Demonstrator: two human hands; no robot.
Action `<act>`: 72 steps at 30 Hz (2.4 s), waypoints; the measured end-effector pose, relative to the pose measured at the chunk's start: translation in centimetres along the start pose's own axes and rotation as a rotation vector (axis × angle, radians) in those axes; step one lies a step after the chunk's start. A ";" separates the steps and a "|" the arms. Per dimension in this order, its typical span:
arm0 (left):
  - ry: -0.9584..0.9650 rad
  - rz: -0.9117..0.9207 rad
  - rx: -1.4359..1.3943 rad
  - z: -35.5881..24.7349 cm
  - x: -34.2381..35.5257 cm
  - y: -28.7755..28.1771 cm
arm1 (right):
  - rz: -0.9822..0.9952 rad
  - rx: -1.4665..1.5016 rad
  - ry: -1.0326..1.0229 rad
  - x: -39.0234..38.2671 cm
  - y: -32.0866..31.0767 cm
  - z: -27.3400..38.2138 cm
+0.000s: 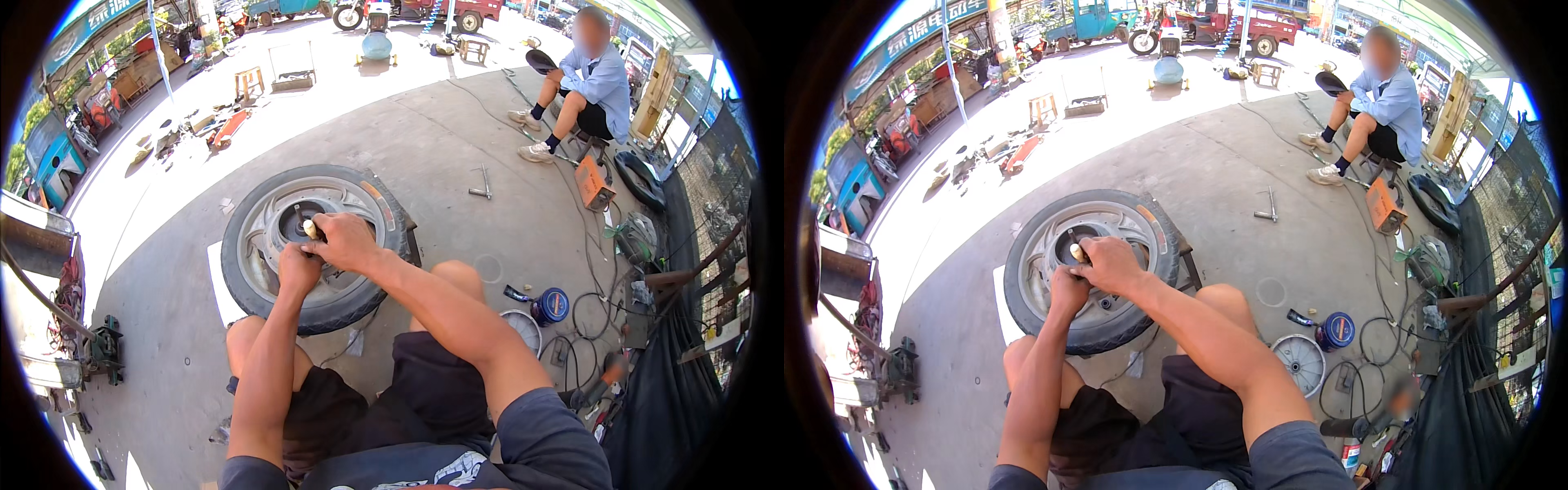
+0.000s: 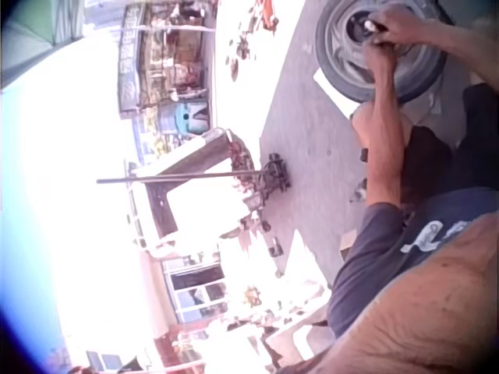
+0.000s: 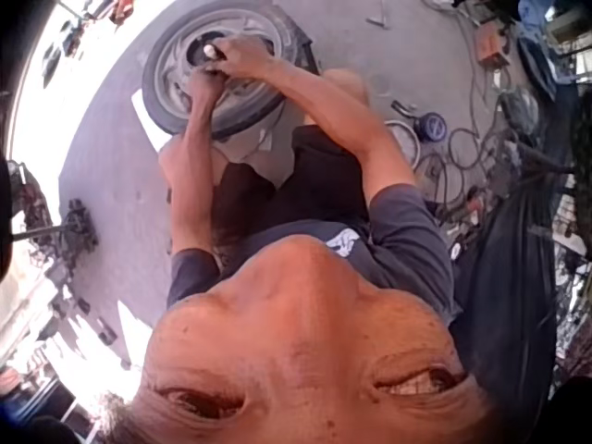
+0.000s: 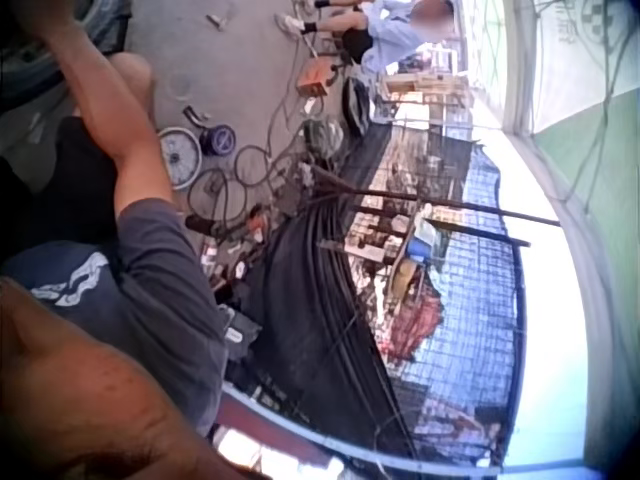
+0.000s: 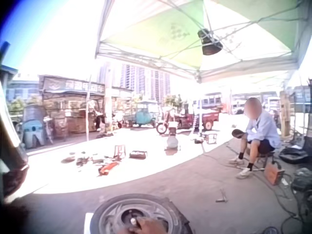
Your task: The person is repairing a tire by applying a substance to the rim and manipulating the tire with a tool. The person is sitting on the ground while working.
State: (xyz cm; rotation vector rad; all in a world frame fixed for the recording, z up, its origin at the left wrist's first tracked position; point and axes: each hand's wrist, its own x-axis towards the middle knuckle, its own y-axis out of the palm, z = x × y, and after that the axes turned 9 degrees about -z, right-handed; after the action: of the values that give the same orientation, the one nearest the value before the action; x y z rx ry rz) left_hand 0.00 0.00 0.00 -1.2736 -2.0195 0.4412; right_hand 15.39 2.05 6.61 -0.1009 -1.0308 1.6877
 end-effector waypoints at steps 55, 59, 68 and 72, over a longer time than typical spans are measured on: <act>-0.263 -0.136 -0.205 -1.1 2.5 -8.1 | -0.229 -0.004 -0.234 -1.2 -0.2 0.3; -0.250 -0.134 -0.205 -1.0 2.6 -8.1 | -0.249 0.016 -0.277 -1.3 0.3 0.4; -0.264 -0.133 -0.188 -1.1 2.5 -8.2 | -0.206 0.043 -0.281 -1.0 0.4 0.1; -0.263 -0.125 -0.184 -1.1 2.5 -8.3 | -0.198 -0.001 -0.234 -1.2 0.0 0.5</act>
State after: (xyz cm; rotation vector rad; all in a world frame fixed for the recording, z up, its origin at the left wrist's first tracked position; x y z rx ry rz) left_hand -5.24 -1.64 6.80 -1.2399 -2.3935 0.3861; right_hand 15.57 0.74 6.44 0.1962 -1.1744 1.5429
